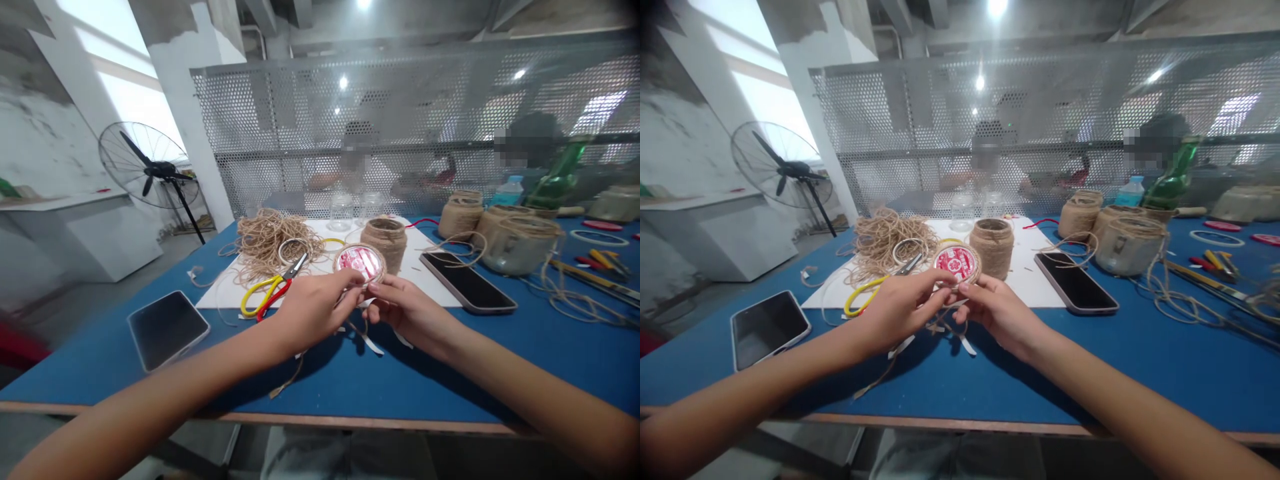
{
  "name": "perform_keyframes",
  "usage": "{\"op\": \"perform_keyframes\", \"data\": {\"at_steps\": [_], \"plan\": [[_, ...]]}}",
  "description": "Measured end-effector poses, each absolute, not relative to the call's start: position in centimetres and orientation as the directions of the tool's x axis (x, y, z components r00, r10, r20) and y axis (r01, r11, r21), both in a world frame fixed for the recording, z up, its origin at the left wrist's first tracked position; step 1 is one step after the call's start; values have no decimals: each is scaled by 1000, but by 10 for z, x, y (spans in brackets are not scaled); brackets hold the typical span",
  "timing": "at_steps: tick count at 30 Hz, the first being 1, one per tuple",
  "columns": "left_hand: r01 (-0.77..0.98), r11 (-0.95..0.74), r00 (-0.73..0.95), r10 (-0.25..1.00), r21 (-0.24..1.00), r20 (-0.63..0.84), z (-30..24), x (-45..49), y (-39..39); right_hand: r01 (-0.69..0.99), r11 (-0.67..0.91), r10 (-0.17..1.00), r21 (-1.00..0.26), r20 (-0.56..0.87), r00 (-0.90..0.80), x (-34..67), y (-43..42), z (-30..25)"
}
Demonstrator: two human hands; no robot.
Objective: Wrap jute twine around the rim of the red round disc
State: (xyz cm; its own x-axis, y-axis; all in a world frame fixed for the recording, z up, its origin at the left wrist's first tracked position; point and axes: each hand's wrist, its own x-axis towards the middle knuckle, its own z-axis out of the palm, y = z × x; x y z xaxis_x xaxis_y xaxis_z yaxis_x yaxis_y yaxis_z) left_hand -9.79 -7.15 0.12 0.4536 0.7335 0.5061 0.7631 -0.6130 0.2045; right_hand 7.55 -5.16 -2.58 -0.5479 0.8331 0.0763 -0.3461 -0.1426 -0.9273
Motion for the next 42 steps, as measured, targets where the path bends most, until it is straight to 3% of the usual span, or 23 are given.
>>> {"op": "perform_keyframes", "data": {"at_steps": [2, 8, 11, 14, 19, 22, 24, 26, 30, 33, 37, 42], "plan": [[765, -612, 458, 735, 200, 499, 1, -97, -73, -346, -143, 835, -927, 75, -546, 75, -51, -27], [703, -602, 429, 783, 378, 449, 4, -95, -71, -337, -177, 843, -925, 34, -537, 76, -48, -31], [690, -607, 464, 789, 394, 403, 4, -97, -65, -332, -229, 843, -915, -16, -538, 78, -46, -32], [673, -665, 543, 741, 322, 396, 2, -99, -62, -286, -253, 843, -924, -65, -534, 78, -44, -34], [640, -767, 684, 596, 46, 421, 0, -105, -66, -228, -204, 844, -952, -53, -534, 76, -45, -36], [697, -717, 623, 582, -32, 523, 4, -110, -63, -179, -157, 849, -971, -40, -527, 75, -47, -34], [768, -639, 486, 627, 45, 609, 8, -113, -57, -128, -135, 846, -983, -47, -530, 74, -47, -33], [770, -611, 406, 691, 184, 598, 11, -115, -49, -89, -113, 834, -990, -46, -549, 74, -46, -34], [627, -671, 513, 738, 395, 439, 11, -115, -39, -52, -46, 789, -998, -5, -615, 74, -43, -39], [596, -636, 496, 772, 491, 397, 9, -112, -40, -15, -12, 779, -1000, 0, -627, 75, -43, -39], [646, -553, 395, 832, 526, 389, 4, -107, -46, 92, 126, 840, -988, 57, -540, 73, -45, -37], [684, -550, 389, 830, 479, 399, -9, -98, -51, 267, 377, 882, -887, 256, -395, 68, -46, -38]]}}
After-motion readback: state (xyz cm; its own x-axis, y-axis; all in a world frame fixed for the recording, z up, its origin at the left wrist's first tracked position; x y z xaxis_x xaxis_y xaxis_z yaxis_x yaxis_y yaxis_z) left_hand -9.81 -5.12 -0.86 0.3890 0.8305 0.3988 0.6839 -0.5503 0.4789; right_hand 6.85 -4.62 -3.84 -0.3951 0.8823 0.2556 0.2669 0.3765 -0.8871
